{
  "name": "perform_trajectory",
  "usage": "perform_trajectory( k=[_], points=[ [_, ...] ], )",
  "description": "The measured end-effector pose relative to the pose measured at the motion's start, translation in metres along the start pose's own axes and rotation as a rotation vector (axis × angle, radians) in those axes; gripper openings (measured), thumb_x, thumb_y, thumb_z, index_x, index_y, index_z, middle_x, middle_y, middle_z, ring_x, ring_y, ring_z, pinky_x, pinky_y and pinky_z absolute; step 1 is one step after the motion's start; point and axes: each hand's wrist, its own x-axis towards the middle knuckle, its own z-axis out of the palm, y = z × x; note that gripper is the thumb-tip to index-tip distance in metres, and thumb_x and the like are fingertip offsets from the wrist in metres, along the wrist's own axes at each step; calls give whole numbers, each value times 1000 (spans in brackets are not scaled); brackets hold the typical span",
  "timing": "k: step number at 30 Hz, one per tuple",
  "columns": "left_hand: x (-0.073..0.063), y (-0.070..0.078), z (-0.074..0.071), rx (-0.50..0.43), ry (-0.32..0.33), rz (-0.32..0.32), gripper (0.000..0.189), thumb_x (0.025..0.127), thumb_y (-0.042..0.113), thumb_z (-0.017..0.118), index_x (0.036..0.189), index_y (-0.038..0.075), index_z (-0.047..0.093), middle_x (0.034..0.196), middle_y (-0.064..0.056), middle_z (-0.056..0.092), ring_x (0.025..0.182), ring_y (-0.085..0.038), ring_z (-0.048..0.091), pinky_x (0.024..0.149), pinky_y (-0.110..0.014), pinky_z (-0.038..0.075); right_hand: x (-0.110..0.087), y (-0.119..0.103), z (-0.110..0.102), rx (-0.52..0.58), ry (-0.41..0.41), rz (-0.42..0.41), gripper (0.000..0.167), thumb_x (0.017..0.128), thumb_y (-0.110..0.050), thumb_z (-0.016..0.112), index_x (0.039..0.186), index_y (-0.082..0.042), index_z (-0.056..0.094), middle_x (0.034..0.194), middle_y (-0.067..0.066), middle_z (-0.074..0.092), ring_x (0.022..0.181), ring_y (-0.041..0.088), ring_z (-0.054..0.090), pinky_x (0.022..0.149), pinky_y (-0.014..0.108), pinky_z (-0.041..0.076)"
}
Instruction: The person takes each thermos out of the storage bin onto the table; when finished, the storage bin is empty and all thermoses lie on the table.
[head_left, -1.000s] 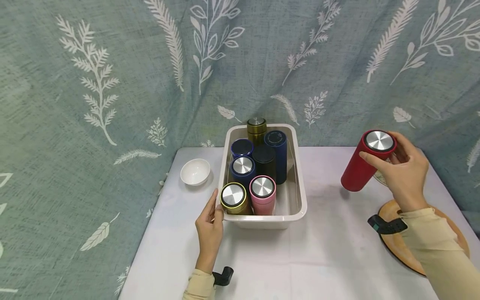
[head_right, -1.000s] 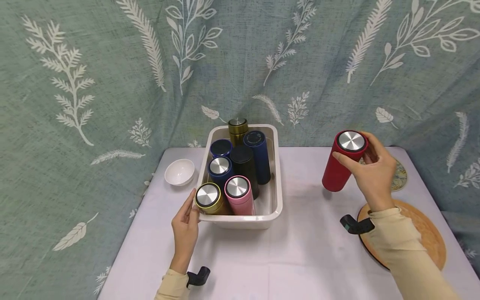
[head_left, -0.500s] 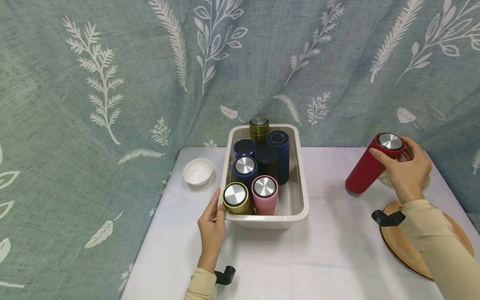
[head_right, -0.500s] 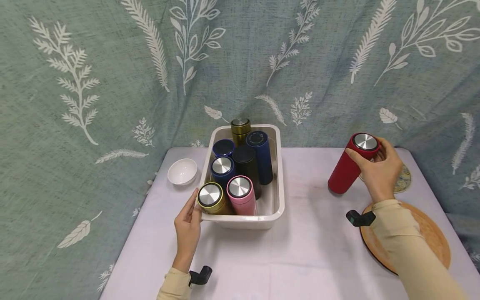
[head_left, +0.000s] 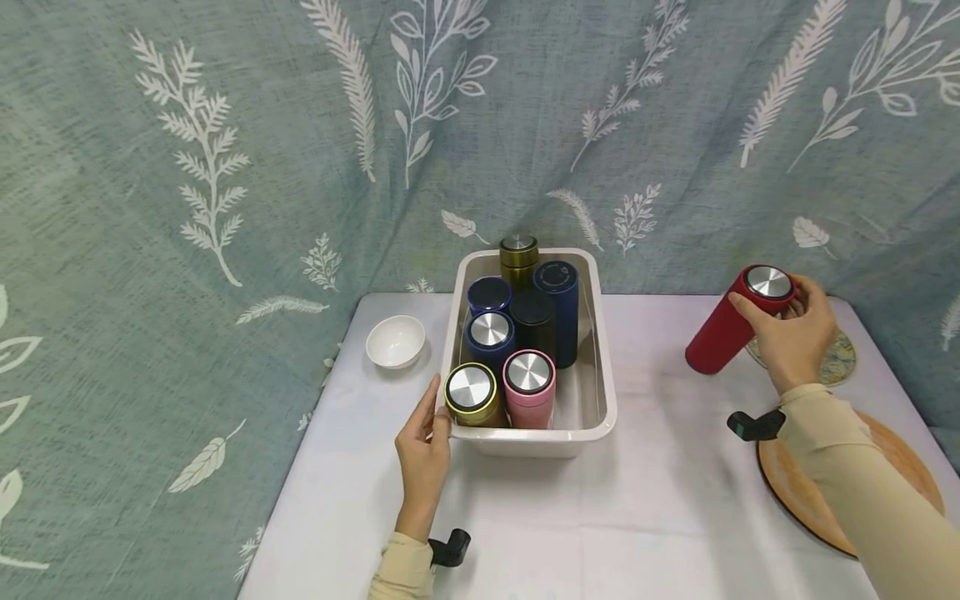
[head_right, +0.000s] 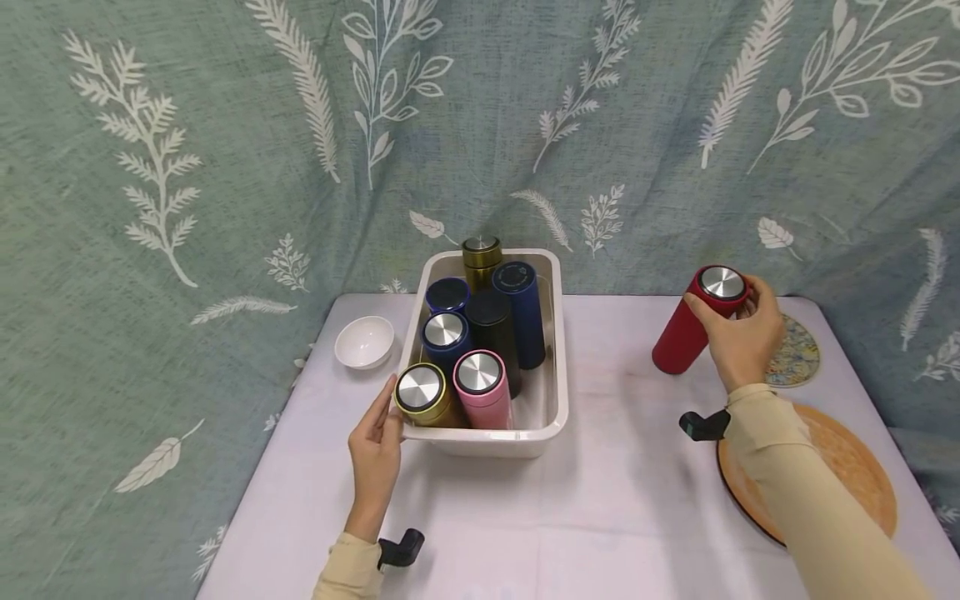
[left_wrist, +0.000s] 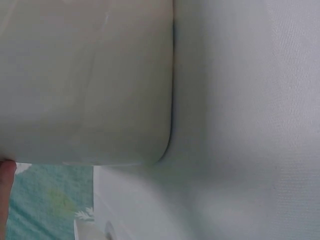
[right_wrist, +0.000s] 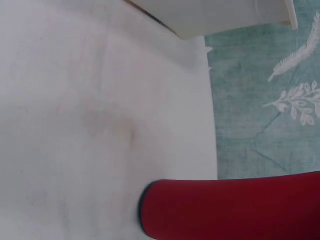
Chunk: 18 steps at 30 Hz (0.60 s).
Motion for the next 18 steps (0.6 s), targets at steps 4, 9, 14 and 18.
perform_trajectory(
  k=[4, 9, 14, 18],
  points=[
    [0, 0, 0, 9, -7, -21, 46, 94, -8, 52, 139, 1, 59, 142, -15, 59, 115, 12, 56, 85, -6, 49, 5, 4, 1, 25, 24, 6, 71, 80, -29, 83, 144, -26, 51, 133, -12, 54, 125, 8, 53, 114, 25, 43],
    [2, -28, 3, 20, 5, -23, 49, 95, -6, 52, 141, 7, 58, 144, -12, 58, 116, 15, 55, 85, -5, 49, 11, 8, 2, 26, 51, 11, 71, 79, -30, 84, 142, -26, 53, 136, -10, 57, 122, 8, 56, 112, 25, 45],
    [2, -40, 4, 22, 21, 0, 49, 95, -4, 54, 140, 15, 61, 143, -6, 60, 119, 9, 56, 85, -5, 49, 14, 8, 2, 12, 57, 29, 72, 79, -33, 84, 143, -27, 52, 145, -4, 56, 124, 8, 56, 112, 26, 45],
    [2, -39, 5, 31, 26, 15, 49, 95, -4, 54, 140, 15, 61, 142, -6, 61, 121, 1, 59, 83, -6, 49, 16, 7, 2, 26, 21, 12, 72, 79, -30, 84, 144, -26, 51, 145, -4, 56, 125, 9, 55, 113, 26, 44]
  ],
)
